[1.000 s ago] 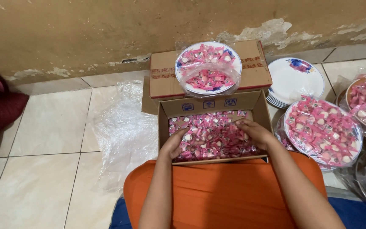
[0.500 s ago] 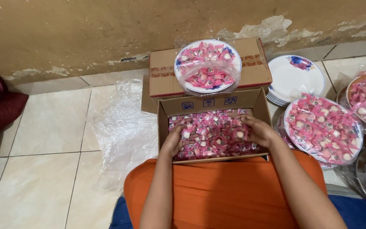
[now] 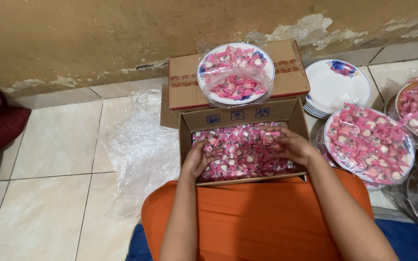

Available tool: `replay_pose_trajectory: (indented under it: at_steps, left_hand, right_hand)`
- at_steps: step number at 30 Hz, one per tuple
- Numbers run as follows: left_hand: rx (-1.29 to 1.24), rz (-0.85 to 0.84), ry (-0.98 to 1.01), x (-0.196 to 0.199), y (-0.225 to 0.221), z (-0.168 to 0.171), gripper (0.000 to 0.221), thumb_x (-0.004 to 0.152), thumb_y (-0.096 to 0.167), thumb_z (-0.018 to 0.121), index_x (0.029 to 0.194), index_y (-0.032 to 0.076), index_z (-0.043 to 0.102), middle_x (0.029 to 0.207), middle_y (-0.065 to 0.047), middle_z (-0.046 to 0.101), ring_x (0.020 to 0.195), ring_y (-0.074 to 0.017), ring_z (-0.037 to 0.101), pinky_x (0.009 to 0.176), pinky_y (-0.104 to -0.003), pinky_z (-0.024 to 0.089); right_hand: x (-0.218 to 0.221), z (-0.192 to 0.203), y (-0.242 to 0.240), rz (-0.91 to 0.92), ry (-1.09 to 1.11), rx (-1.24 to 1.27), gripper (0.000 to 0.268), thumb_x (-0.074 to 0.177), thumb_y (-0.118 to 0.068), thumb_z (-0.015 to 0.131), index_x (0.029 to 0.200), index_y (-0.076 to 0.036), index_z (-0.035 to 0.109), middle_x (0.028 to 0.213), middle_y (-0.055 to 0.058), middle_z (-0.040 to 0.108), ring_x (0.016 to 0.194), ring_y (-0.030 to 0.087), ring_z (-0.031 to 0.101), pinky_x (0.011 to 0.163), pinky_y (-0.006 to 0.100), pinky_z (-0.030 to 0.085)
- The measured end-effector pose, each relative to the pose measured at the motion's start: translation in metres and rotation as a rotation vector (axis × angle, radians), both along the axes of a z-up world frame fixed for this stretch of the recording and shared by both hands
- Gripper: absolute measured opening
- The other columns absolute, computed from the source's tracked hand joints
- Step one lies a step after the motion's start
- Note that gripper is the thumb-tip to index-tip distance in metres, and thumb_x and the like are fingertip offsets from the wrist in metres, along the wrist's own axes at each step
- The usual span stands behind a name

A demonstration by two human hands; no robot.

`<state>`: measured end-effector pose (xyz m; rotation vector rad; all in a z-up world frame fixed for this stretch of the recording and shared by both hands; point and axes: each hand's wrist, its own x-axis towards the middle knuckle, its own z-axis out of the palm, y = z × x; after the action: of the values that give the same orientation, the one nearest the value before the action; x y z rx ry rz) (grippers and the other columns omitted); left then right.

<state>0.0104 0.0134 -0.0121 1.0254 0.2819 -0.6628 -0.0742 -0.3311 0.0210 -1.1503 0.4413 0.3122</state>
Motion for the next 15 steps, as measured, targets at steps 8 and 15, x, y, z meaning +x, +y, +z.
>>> replay_pose_trajectory:
  at_steps: [8,15]
  left_hand:
    - [-0.169,0.003,0.060,0.009,0.007,-0.007,0.041,0.093,0.027,0.056,0.132,0.014,0.059,0.118,-0.025,0.066,0.112,-0.0436,0.069,0.089,-0.044,0.062]
    - [-0.186,0.019,0.057,0.005,0.007,-0.002,0.034,0.091,0.028,0.059,0.122,0.012,0.061,0.119,-0.027,0.067,0.114,-0.0437,0.068,0.094,-0.047,0.059]
  right_hand:
    - [0.000,-0.003,-0.002,-0.021,-0.058,0.011,0.043,0.093,0.002,0.054,0.133,-0.012,0.058,0.092,0.007,0.061,0.084,0.025,0.070,0.084,0.058,0.061]
    - [0.007,-0.019,-0.003,-0.121,-0.060,-0.127,0.028,0.092,-0.015,0.071,0.119,-0.014,0.064,0.089,0.004,0.059,0.075,0.019,0.067,0.065,0.035,0.064]
